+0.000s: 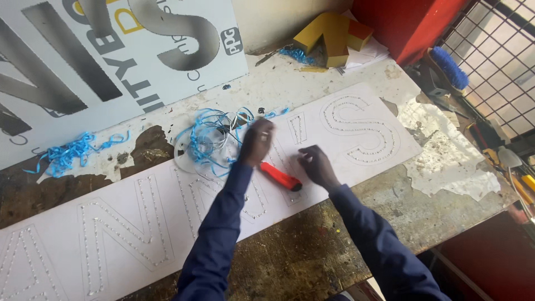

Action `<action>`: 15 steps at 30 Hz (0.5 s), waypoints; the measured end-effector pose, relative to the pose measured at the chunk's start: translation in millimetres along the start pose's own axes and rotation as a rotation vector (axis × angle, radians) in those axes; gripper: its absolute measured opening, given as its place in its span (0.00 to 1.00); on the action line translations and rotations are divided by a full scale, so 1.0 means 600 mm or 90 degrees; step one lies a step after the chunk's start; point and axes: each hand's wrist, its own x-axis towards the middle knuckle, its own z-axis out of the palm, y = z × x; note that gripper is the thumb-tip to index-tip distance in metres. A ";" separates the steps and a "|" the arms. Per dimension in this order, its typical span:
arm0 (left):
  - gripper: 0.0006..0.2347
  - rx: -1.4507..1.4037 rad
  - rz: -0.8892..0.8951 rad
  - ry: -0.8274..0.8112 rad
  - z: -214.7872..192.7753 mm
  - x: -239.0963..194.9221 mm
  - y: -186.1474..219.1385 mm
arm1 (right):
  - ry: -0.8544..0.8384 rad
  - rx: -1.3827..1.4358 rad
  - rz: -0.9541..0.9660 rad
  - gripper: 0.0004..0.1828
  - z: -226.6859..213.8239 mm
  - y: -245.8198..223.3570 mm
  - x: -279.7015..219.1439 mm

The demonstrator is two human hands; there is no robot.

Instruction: The person assembles a sign by hand, pressing a blue-white LED strip onto a foam board with letter cutouts, then uses a red utility knife to cut the strip. The person then presses the remaining parts of the LED strip onto the board.

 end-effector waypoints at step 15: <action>0.08 0.327 0.170 -0.353 0.174 0.025 -0.069 | 0.221 -0.025 -0.011 0.13 0.007 -0.009 0.028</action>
